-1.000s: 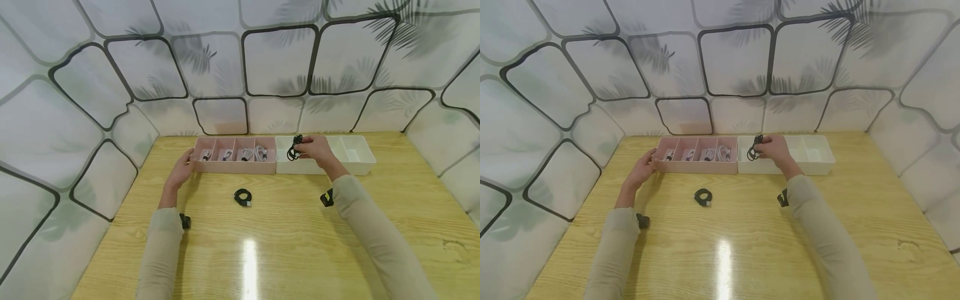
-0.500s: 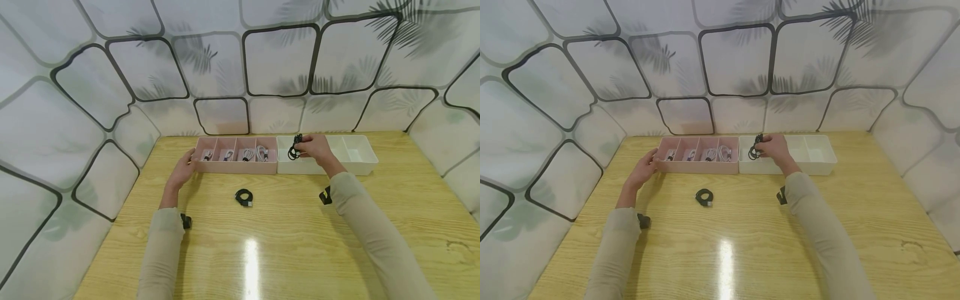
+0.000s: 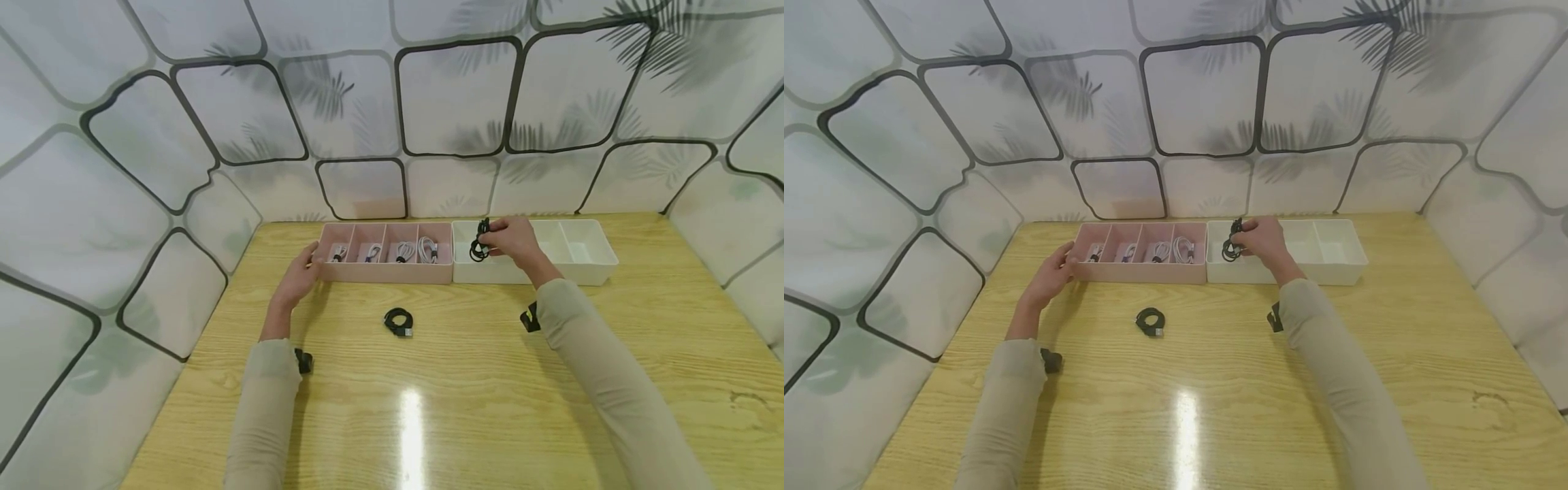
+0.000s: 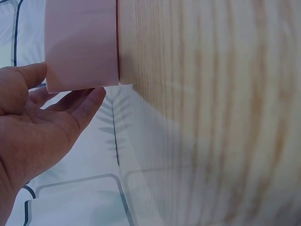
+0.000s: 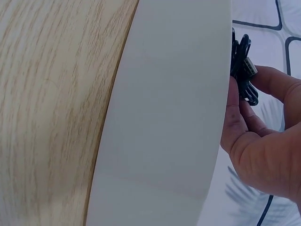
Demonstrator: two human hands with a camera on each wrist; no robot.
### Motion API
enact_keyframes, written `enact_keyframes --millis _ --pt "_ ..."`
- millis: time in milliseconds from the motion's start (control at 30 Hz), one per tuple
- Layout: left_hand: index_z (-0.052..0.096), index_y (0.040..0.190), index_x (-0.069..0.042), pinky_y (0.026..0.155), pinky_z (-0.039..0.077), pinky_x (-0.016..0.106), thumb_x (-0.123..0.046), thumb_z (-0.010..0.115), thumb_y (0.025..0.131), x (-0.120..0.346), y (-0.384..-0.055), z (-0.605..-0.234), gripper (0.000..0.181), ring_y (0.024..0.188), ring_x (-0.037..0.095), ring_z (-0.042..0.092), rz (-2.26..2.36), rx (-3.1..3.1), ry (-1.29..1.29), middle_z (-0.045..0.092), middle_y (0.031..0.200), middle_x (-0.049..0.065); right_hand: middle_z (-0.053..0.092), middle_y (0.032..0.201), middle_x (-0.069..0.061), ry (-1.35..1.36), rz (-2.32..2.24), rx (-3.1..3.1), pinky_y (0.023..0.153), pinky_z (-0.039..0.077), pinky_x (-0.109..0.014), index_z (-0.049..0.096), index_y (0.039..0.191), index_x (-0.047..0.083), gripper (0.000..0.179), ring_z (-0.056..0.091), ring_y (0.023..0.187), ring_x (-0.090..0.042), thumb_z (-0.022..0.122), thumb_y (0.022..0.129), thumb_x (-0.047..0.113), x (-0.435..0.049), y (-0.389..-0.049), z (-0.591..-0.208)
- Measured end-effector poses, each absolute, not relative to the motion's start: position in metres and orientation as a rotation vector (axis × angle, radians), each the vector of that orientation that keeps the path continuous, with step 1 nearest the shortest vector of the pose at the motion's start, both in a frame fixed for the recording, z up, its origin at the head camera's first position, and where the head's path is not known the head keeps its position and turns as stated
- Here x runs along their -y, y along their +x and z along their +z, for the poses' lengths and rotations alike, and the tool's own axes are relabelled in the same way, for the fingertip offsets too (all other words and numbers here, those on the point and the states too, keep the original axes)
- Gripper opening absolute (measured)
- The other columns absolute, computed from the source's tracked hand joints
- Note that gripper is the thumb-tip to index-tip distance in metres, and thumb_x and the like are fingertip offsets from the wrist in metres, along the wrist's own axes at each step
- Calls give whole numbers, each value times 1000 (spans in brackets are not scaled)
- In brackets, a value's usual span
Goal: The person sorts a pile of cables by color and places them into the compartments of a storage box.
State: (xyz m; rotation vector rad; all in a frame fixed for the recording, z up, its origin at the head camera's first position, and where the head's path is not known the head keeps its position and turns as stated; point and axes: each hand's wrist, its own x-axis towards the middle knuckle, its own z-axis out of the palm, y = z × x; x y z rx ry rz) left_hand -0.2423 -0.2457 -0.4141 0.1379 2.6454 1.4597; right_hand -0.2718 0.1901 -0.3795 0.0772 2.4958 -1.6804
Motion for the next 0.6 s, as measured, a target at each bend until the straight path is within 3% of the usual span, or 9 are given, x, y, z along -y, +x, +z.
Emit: enact_keyframes --millis 267,600 --pt "14 159 -4 112 33 57 -18 35 109 246 -243 -414 56 143 45 27 1460 -2647 132 22 158 30 58 119 -26 80 -1747 -2466 78 60 -32 52 130 -15 45 67 97 -31 63 94 10 -191 -268 -378" --pt "14 159 -3 111 34 57 -18 35 109 245 -243 -414 56 143 45 29 1472 -2639 132 24 157 31 58 122 -28 114 -1834 -2400 77 60 -29 53 134 -12 44 68 77 -10 55 100 16 -196 -265 -381"
